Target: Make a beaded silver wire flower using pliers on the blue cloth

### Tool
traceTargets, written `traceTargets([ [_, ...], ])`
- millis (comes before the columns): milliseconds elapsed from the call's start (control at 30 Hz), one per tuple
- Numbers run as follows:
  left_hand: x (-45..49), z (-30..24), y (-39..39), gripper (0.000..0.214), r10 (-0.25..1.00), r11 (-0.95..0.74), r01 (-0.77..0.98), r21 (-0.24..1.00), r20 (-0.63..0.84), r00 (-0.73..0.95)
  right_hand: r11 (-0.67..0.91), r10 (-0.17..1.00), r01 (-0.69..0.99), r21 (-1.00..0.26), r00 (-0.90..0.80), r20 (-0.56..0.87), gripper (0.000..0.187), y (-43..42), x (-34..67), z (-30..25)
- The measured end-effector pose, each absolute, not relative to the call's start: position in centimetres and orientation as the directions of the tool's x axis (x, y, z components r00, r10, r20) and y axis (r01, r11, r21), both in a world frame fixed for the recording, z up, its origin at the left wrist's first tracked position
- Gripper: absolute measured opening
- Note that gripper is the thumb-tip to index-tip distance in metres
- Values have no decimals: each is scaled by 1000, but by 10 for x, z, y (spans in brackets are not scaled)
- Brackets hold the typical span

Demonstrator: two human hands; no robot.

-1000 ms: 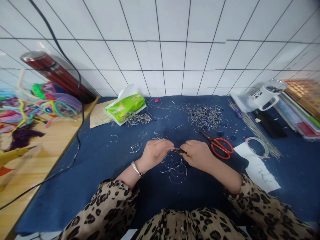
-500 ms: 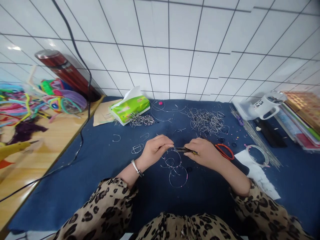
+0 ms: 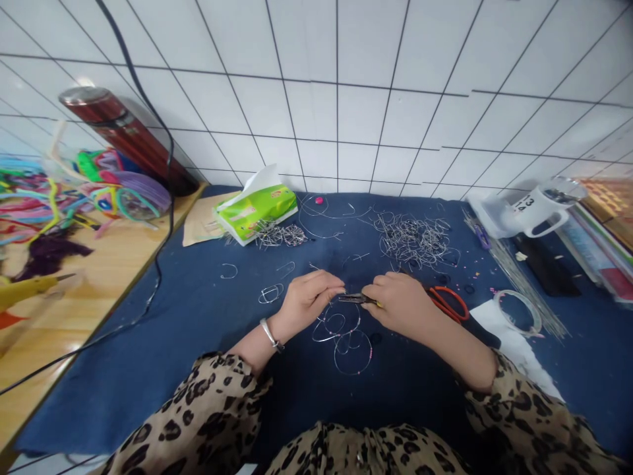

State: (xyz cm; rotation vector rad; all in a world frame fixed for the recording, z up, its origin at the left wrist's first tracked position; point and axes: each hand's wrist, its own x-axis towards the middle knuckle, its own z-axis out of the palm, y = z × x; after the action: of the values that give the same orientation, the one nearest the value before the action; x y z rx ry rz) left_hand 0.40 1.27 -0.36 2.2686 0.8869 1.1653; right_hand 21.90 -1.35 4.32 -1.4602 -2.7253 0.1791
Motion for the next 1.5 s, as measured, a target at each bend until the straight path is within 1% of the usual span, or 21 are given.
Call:
traceTargets([
  [400, 6, -8, 11, 10, 650, -757, 317, 572, 604, 462, 544, 827, 815, -199, -561, -39, 15, -11, 219, 37],
  [900, 6, -6, 7, 11, 572, -820, 334, 464, 651, 499, 556, 819, 805, -208, -573, -26, 15, -15, 218, 39],
  [1100, 6, -6, 7, 11, 578, -815, 336, 471, 632, 516, 564, 812, 797, -219, -583, -31, 15, -15, 218, 40],
  [1500, 7, -3, 6, 9, 572, -820, 324, 472, 646, 506, 564, 813, 793, -231, -582, -15, 16, -15, 218, 38],
])
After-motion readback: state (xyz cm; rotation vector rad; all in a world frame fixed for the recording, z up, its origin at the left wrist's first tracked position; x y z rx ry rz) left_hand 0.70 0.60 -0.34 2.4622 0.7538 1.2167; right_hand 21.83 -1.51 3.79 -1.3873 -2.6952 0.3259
